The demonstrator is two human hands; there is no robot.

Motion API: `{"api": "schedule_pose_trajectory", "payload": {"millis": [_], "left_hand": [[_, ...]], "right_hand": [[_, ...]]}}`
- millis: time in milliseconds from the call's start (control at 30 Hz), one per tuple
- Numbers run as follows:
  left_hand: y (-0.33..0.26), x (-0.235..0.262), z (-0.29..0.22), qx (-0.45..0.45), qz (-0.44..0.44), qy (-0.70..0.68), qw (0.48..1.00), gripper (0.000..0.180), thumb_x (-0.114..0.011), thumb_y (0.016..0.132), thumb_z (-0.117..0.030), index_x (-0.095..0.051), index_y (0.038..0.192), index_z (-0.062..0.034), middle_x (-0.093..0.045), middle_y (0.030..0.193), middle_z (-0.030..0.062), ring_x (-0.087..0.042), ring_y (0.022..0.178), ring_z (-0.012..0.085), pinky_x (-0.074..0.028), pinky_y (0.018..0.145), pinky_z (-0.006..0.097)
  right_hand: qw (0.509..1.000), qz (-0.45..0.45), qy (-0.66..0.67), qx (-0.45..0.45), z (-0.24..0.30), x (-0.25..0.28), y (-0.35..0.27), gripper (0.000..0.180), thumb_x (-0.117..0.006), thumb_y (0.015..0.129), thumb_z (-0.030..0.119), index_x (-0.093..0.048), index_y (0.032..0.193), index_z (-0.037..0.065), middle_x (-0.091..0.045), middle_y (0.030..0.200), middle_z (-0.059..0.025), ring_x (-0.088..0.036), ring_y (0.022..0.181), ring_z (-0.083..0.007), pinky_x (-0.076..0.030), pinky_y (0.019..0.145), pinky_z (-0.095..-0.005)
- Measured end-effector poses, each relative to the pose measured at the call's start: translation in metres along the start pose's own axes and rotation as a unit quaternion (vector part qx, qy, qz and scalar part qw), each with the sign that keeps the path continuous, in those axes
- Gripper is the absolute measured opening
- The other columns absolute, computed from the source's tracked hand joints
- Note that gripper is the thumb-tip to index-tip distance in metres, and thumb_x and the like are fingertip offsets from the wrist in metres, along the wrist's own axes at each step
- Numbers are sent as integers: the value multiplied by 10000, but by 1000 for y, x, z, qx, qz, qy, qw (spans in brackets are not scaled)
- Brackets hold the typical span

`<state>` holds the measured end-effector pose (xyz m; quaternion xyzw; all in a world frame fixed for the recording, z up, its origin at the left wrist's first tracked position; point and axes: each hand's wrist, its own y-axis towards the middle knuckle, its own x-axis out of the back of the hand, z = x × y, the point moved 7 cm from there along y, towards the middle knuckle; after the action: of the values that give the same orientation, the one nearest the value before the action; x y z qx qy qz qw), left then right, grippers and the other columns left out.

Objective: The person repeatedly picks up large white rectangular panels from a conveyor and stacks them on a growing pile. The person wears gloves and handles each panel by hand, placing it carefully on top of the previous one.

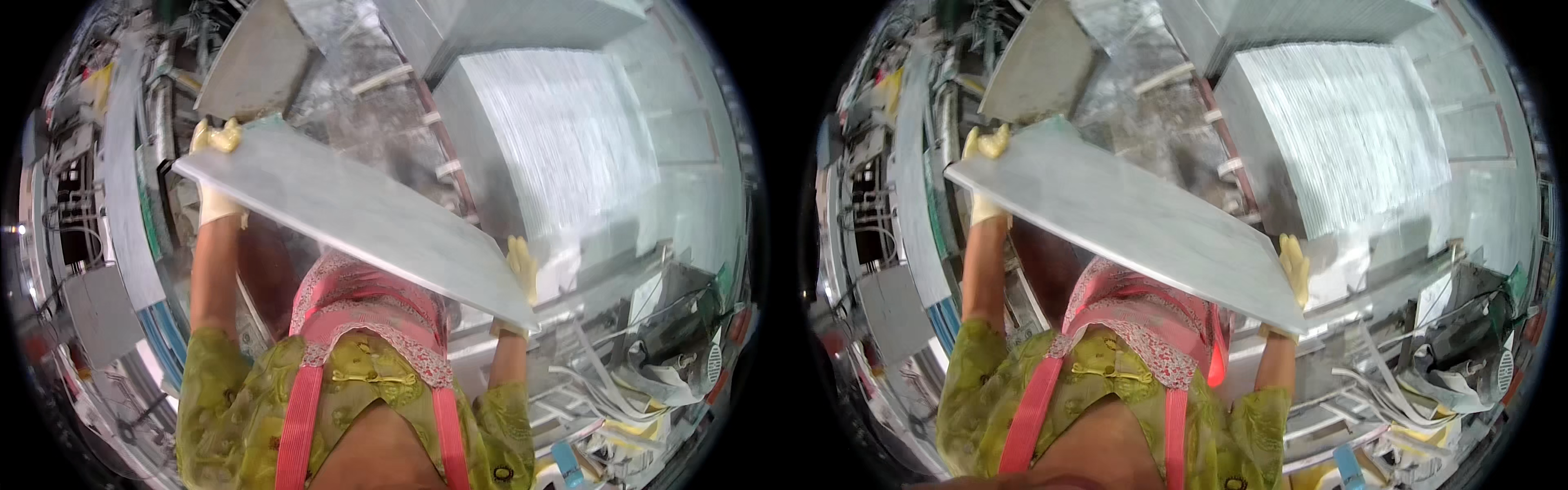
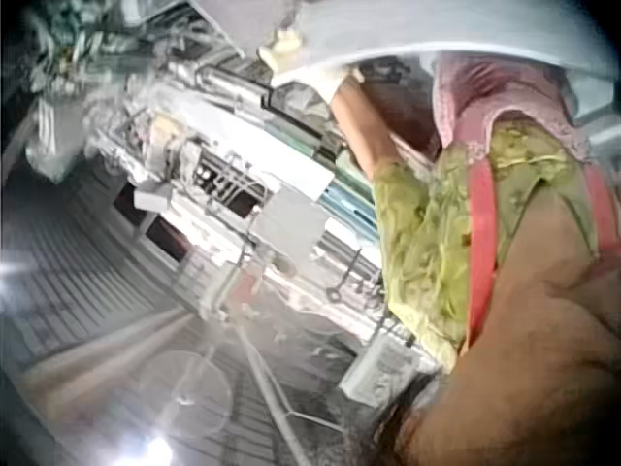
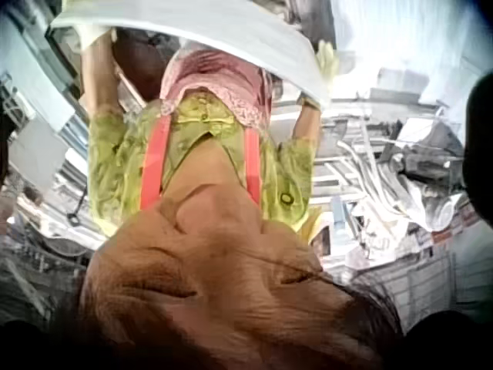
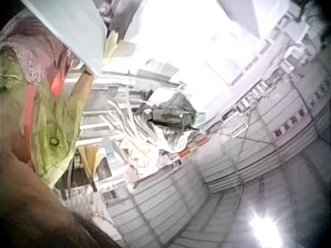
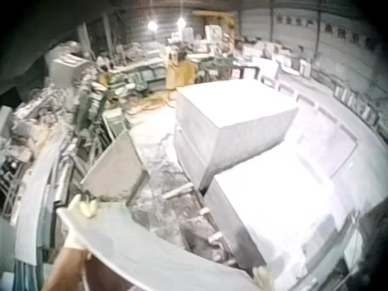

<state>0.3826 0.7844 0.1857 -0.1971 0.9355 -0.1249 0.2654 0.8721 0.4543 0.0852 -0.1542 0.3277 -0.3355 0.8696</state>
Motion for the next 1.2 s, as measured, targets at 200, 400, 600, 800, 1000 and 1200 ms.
{"api": "schedule_pose_trajectory", "payload": {"millis": [200,400,600,800,1000,1200], "left_hand": [[50,-149,191,143,249,-27,957,416,-492,1004,-403,-542,780,-56,-514,666,82,-514,762,251,-457,901,335],[97,-188,341,257,256,-13,932,571,-461,1002,-428,-514,548,-85,-554,728,66,-535,807,254,-456,933,361],[145,-212,420,332,210,8,919,597,-342,1046,-394,-542,572,-90,-628,956,48,-562,975,243,-448,972,385],[186,-216,458,283,170,135,934,487,-308,1061,-377,-509,697,-125,-639,1174,29,-574,1042,228,-448,993,380],[185,-227,463,269,161,260,913,461,-284,1058,-397,-497,718,-170,-618,1229,-3,-550,1089,196,-420,1010,370],[198,-226,471,276,185,301,894,476,-224,1054,-426,-609,888,-201,-600,1258,-19,-524,1135,185,-357,1061,387]], "right_hand": [[957,-149,-13,-250,-52,94,-48,639,-519,1000,428,-394,1460,3,-486,1436,-159,-482,1310,-255,-382,1103,-385],[927,-195,-87,-308,-78,108,-3,639,-609,953,422,-474,1392,-21,-607,1297,-140,-612,1150,-241,-505,953,-345],[896,-265,-101,-340,-145,130,73,604,-582,960,442,-517,1368,1,-618,1290,-90,-582,1176,-212,-443,996,-345],[907,-273,-73,-312,-206,180,115,510,-577,964,440,-592,1218,-2,-693,955,-111,-651,694,-211,-505,533,-330],[897,-274,-15,-346,-202,165,133,523,-620,950,388,-576,1267,-26,-650,1154,-118,-616,987,-208,-467,843,-344],[892,-304,-49,-330,-191,152,146,510,-620,937,423,-601,1245,17,-683,1014,-81,-641,792,-190,-475,564,-324]]}}
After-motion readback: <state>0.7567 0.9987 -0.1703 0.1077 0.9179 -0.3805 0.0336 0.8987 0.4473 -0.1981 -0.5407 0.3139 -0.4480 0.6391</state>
